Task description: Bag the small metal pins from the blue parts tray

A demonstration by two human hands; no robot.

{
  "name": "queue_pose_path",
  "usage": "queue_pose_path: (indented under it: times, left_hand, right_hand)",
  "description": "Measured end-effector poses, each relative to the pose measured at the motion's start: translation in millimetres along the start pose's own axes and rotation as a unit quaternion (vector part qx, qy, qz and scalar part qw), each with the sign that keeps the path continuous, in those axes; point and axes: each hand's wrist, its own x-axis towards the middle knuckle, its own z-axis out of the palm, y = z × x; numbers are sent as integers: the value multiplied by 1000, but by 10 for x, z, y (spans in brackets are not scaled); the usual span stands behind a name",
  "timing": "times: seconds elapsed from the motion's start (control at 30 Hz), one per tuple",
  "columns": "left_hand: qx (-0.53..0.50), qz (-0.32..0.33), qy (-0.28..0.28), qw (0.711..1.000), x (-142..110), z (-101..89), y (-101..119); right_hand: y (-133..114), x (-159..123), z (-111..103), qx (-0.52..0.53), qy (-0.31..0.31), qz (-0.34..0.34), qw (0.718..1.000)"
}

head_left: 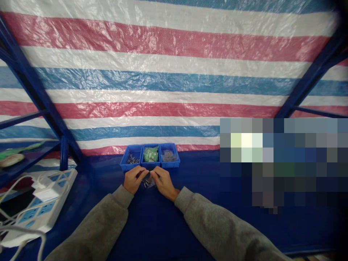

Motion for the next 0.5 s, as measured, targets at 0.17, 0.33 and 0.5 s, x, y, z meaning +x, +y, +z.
queue_pose_path:
  times: [0.17,0.33,0.5]
  left_hand:
    - [-33,28,28,999,8,1,17]
    - [-40,-20,41,998,9,-9,5]
    - [-67,-63,-4,996,-17,34,-24]
  right_hand:
    - [63,10,33,-19,22,29,999]
    - [55,12,19,-23,52,39,998]
    - [28,10,4,-24,52,35,998]
